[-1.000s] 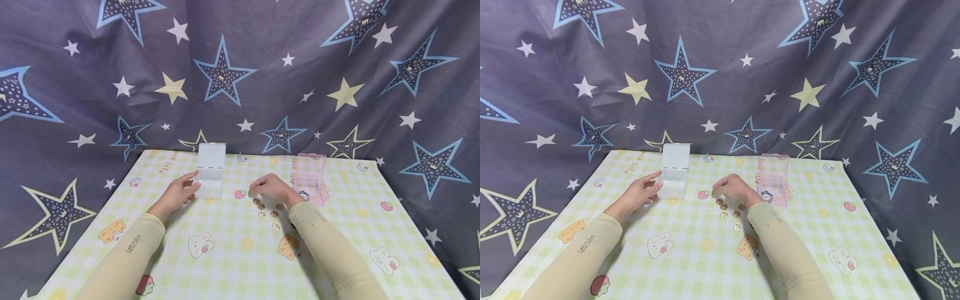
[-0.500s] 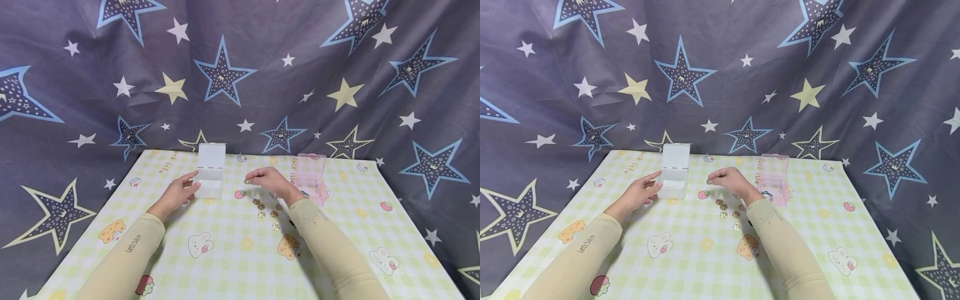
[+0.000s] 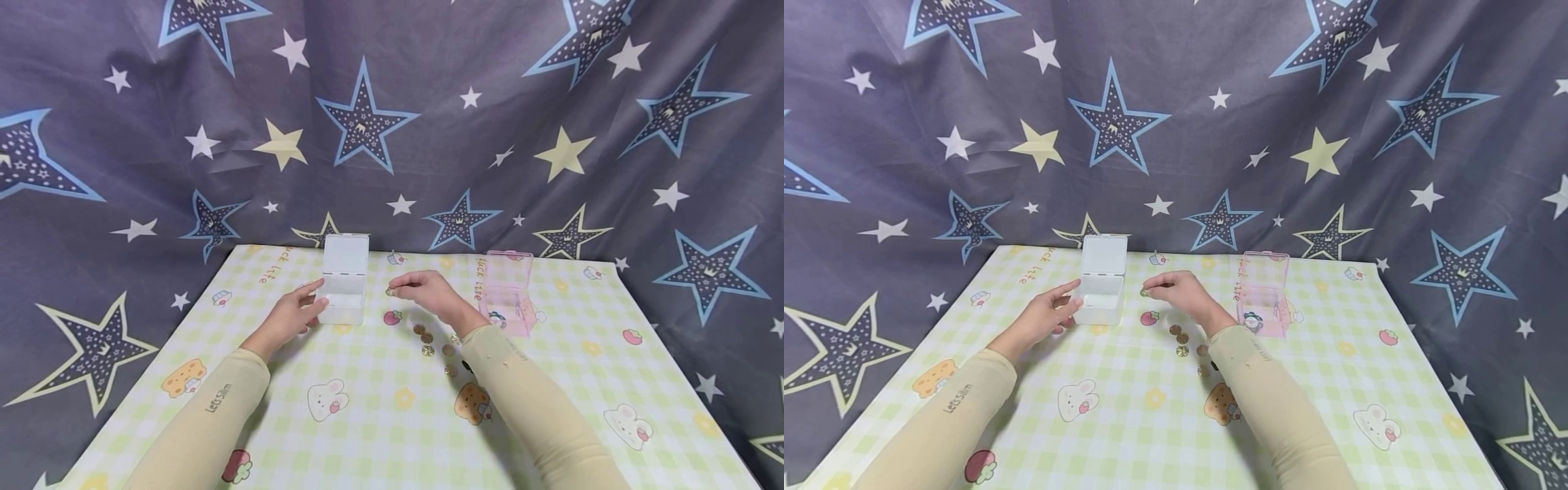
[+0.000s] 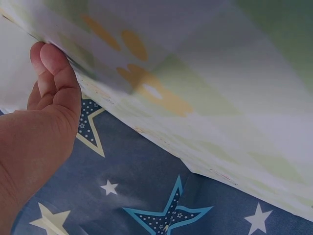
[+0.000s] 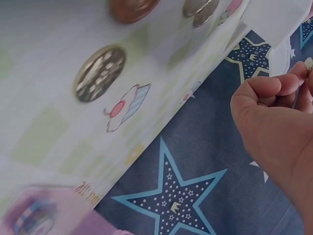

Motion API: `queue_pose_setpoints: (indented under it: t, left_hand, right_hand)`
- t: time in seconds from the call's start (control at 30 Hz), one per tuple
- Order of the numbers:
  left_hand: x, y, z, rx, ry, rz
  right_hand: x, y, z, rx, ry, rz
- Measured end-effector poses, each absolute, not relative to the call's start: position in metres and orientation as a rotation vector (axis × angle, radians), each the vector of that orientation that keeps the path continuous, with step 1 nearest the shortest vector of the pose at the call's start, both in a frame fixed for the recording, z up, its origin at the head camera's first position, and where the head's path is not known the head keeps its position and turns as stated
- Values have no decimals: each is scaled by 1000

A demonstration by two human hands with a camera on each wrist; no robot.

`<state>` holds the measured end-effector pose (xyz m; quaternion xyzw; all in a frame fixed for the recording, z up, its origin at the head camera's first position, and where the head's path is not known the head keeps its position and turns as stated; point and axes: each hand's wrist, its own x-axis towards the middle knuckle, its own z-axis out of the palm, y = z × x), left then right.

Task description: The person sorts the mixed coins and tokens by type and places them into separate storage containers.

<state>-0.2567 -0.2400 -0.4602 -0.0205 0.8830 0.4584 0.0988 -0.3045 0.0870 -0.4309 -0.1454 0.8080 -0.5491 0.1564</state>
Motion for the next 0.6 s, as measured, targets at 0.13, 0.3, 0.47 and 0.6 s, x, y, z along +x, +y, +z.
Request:
queue_pose_setpoints:
  t: [0.13,0.3,0.47,0.6]
  left_hand:
    - [-257,-240,-461,-62,2610,1362]
    - [-257,-239,-461,-69,2609,1366]
    - [-256,-239,-460,-74,2607,1375]
    - [-256,-239,-461,-77,2606,1381]
  right_hand:
    - [-304,79,-430,-417,2305,-1617]
    - [-303,71,-429,-428,2303,-1634]
    - [-304,64,-430,-445,2300,-1653]
    - [-305,59,-431,-448,2299,-1651]
